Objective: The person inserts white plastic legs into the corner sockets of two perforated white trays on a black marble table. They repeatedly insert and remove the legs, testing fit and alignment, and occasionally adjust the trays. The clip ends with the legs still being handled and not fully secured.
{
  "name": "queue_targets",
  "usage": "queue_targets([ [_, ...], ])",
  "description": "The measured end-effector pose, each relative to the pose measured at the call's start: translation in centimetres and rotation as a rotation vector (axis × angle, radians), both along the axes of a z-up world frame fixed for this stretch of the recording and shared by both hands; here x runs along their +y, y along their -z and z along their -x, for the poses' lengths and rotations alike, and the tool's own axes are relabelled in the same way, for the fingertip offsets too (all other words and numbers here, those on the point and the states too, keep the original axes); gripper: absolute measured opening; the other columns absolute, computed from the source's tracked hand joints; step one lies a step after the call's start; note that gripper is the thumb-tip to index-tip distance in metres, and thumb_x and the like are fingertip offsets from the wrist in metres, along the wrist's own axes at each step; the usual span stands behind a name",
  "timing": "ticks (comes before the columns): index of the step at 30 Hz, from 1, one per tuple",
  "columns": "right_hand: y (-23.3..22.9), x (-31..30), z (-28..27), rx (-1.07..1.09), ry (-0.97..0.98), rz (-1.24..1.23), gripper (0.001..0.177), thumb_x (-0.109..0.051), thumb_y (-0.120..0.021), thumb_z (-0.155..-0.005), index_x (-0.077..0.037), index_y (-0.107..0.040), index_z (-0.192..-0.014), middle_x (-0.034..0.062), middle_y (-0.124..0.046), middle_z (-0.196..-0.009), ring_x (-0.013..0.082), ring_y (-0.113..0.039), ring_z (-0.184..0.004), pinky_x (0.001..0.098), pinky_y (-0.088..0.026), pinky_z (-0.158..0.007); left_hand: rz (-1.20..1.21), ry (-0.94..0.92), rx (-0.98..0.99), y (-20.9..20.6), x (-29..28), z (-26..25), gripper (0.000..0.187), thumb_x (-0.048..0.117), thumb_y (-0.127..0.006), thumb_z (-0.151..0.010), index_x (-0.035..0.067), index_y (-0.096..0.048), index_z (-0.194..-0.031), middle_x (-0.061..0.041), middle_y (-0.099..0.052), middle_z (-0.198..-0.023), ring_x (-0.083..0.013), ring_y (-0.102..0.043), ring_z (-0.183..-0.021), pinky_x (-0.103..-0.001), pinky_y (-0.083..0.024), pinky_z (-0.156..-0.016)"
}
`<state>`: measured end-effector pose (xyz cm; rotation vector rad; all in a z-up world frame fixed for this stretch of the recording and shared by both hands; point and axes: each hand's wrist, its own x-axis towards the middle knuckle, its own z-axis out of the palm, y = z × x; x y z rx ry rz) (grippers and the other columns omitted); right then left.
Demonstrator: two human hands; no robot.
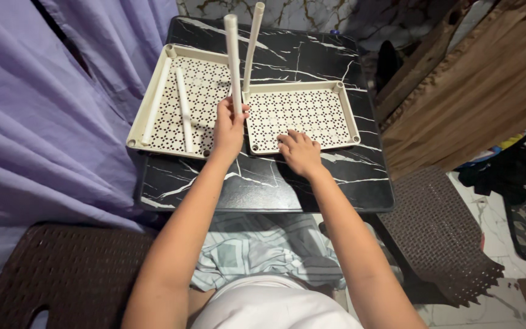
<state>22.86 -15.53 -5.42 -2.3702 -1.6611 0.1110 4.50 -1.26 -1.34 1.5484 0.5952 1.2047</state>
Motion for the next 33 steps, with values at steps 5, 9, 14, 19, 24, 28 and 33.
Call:
queue_targets([
  [5, -0.1, 0.5, 0.0, -0.005, 0.014, -0.016, 0.041, -0.048, -0.046, -0.101, -0.034, -0.06, -0.136, 0.0047, -0.048, -0.152, 0.0321, -0.043, -0.139, 0.0615, -0.031, -0.108, 0.023, 0.016, 0.042, 0.2, -1.4, -1.2, 0.034, -0.003, -0.059, -0.099, 0.002, -0.045, -0.129, -0.008, -0.07, -0.109, -0.0164, -0.073, -0.099, -0.029, -0.059, -0.086],
  [9, -0.2, 1.0, 0.0, 0.016, 0.029, -0.023, 0.04, -0.049, -0.046, -0.101, -0.035, -0.061, -0.135, 0.0048, -0.049, -0.152, 0.0307, -0.043, -0.14, 0.0605, -0.031, -0.109, -0.045, 0.023, 0.133, 0.7, -2.0, -1.5, 0.034, 0.0, -0.062, -0.097, 0.002, -0.044, -0.127, -0.009, -0.071, -0.106, -0.0189, -0.074, -0.098, -0.032, -0.059, -0.083],
  [14, -0.1, 1.3, -0.1, 0.017, 0.042, -0.023, 0.04, -0.05, -0.046, -0.101, -0.035, -0.061, -0.134, 0.0054, -0.049, -0.151, 0.0307, -0.042, -0.14, 0.0597, -0.028, -0.111, -0.117, -0.005, 0.222, 0.8, -2.0, -2.1, 0.032, 0.007, -0.064, -0.099, 0.003, -0.045, -0.125, -0.012, -0.073, -0.102, -0.0246, -0.076, -0.094, -0.036, -0.059, -0.08],
  [19, 0.0, 1.4, -0.1, 0.024, 0.037, -0.02, 0.041, -0.05, -0.046, -0.101, -0.034, -0.061, -0.135, 0.0054, -0.048, -0.152, 0.0307, -0.041, -0.141, 0.059, -0.028, -0.111, -0.214, 0.005, 0.319, 0.4, -2.4, -2.2, 0.033, 0.012, -0.065, -0.099, 0.003, -0.045, -0.125, -0.018, -0.071, -0.103, -0.0356, -0.074, -0.092, -0.043, -0.056, -0.078],
  [24, -0.3, 1.6, -0.2, 0.032, 0.039, -0.004, 0.04, -0.05, -0.045, -0.101, -0.034, -0.061, -0.135, 0.0057, -0.047, -0.153, 0.0301, -0.041, -0.141, 0.0592, -0.027, -0.112, -0.162, 0.055, 0.385, -0.5, -2.5, -1.8, 0.032, 0.009, -0.061, -0.099, 0.004, -0.043, -0.125, -0.017, -0.068, -0.1, -0.0383, -0.072, -0.093, -0.046, -0.055, -0.079],
  [28, -0.4, 1.8, 0.0, 0.033, 0.056, 0.007, 0.041, -0.05, -0.044, -0.101, -0.034, -0.06, -0.136, 0.0054, -0.047, -0.153, 0.0304, -0.04, -0.142, 0.0604, -0.028, -0.11, -0.155, 0.121, 0.436, -0.5, -1.5, -1.8, 0.036, 0.004, -0.054, -0.096, 0.004, -0.035, -0.126, -0.014, -0.068, -0.095, -0.0362, -0.072, -0.091, -0.046, -0.054, -0.079],
  [33, -0.8, 2.5, 0.4, 0.034, 0.085, 0.016, 0.042, -0.049, -0.044, -0.102, -0.033, -0.059, -0.137, 0.0058, -0.046, -0.154, 0.0326, -0.04, -0.142, 0.0628, -0.029, -0.109, -0.184, 0.116, 0.407, 1.3, 0.0, -2.7, 0.03, -0.003, -0.047, -0.094, 0.003, -0.037, -0.121, -0.018, -0.066, -0.093, -0.0384, -0.07, -0.091, -0.049, -0.054, -0.081],
])
